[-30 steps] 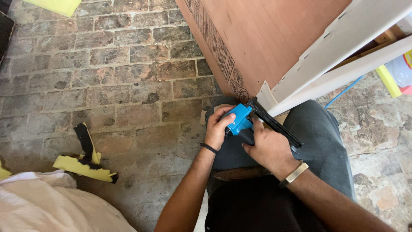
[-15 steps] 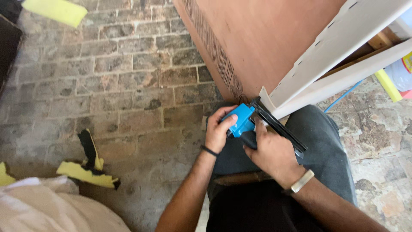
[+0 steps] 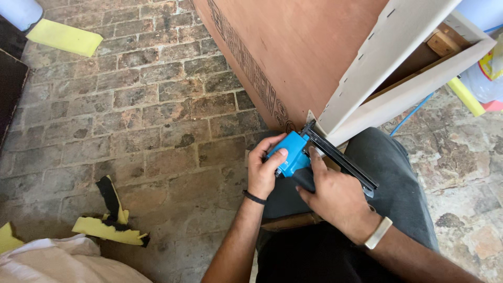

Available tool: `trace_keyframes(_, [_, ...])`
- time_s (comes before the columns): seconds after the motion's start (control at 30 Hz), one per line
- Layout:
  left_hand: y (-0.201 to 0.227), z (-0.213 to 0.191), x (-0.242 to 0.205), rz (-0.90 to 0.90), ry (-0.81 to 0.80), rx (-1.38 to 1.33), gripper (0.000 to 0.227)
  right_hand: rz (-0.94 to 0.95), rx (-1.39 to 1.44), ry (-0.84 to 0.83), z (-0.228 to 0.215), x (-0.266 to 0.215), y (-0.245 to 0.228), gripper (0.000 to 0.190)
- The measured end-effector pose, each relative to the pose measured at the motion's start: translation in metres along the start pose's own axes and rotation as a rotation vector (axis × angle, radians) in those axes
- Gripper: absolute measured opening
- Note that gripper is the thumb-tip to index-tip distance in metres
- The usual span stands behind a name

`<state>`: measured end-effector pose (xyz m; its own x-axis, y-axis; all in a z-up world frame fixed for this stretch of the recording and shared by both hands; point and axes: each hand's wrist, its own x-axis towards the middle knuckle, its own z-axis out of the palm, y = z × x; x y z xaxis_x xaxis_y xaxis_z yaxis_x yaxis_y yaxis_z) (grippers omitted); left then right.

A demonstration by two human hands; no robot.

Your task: The person cuts a strip of white fabric with scissors, folds it over the edge of a wooden frame, and secures it using a pneumatic staple gun. The person then repositions the frame and continues stapling the fabric along the edges.

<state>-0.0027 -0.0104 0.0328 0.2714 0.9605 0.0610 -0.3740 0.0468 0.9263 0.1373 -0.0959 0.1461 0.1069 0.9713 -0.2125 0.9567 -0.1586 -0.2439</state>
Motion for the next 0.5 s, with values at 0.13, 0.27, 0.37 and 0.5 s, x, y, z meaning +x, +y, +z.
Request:
trace_keyframes(0.13, [0.0021,0.0029,-0.0072,0.010,-0.016,0.028,0.044,-0.003,0.006,0.039,0.0014,-0.0094,0.0018,0.100])
trace_keyframes(0.27, [0.0012,0.0064,-0.0016,-0.001,-0.010,0.024,0.043,-0.011,0.026,0.055,0.0041,-0.0050,0.0072,0.097])
trace_keyframes(0.37, [0.0036,0.0060,0.0006,-0.005,0.004,0.057,0.043,-0.070,0.074,0.140,0.0051,-0.0035,0.0080,0.088])
trace_keyframes(0.5, [0.0082,0.0075,-0.0037,-0.006,0.002,0.091,0.044,-0.153,0.090,0.219,-0.0005,-0.0098,0.0072,0.086])
